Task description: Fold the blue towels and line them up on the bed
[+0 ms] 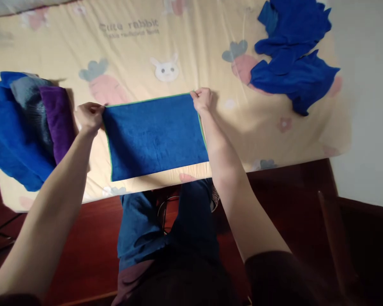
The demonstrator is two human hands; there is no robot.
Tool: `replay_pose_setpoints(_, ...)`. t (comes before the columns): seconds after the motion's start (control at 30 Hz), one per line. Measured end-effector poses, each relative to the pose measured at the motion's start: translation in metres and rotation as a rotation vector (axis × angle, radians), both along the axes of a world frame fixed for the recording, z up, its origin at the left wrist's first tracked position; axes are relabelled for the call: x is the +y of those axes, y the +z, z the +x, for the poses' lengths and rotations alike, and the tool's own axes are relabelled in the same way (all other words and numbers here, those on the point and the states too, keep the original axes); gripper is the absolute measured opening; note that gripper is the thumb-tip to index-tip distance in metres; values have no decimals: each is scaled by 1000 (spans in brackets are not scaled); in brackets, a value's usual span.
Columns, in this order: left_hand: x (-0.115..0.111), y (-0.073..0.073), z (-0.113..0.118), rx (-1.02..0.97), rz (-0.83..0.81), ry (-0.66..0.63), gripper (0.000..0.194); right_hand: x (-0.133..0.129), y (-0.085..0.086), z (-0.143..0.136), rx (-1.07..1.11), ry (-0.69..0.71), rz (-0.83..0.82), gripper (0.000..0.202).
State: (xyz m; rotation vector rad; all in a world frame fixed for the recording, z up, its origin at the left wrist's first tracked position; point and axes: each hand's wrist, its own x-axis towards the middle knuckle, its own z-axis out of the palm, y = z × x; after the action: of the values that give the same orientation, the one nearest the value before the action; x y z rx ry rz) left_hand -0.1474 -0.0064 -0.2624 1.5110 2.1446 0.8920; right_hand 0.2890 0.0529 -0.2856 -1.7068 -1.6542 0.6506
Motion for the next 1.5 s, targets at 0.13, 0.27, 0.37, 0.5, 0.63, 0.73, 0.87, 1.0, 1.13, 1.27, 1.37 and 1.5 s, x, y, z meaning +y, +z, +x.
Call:
replay_pose_setpoints(0.13, -26, 6, 37, 206, 116, -112, 40, -21, 23, -31, -163, 64, 132, 49)
replay_pose_setpoints(0.27, -57, 1, 78, 241, 92, -500, 62, -57, 20, -74, -367, 280, 153, 53)
replay_pose_setpoints(0.37, -63, -14, 80, 212, 45, -500, 72, -79, 4, -81, -416, 473, 97, 59)
replay_pose_setpoints(0.5, -54, -31, 47, 148, 68, -370, 78, -74, -15, -43, -407, 377, 33, 66)
replay_pose_setpoints(0.63, -45, -31, 30, 148, 65, -329, 89, -51, -15, -19, -426, 314, -32, 68)
replay_pose_setpoints(0.73, -52, -20, 51, 193, 56, -330, 89, -57, -5, -46, -428, 281, -44, 68)
replay_pose_setpoints(0.87, -87, -12, 111, 138, 75, -456, 75, -113, 9, -115, -381, 360, 1, 69)
replay_pose_setpoints(1.0, -134, -16, 155, 90, 45, -479, 66, -178, 9, -157, -348, 425, -2, 65)
replay_pose_setpoints(1.13, -169, -12, 154, 82, 25, -406, 65, -204, 9, -142, -342, 374, -28, 69)
replay_pose_setpoints(1.27, -193, 1, 128, 108, -18, -389, 67, -213, 20, -99, -411, 361, -62, 67)
replay_pose_setpoints(1.37, -209, 5, 106, 147, -8, -358, 67, -221, 28, -64, -457, 331, -95, 68)
replay_pose_setpoints(1.5, -228, 4, 88, 135, 46, -303, 68, -231, 36, -34, -505, 299, -88, 68)
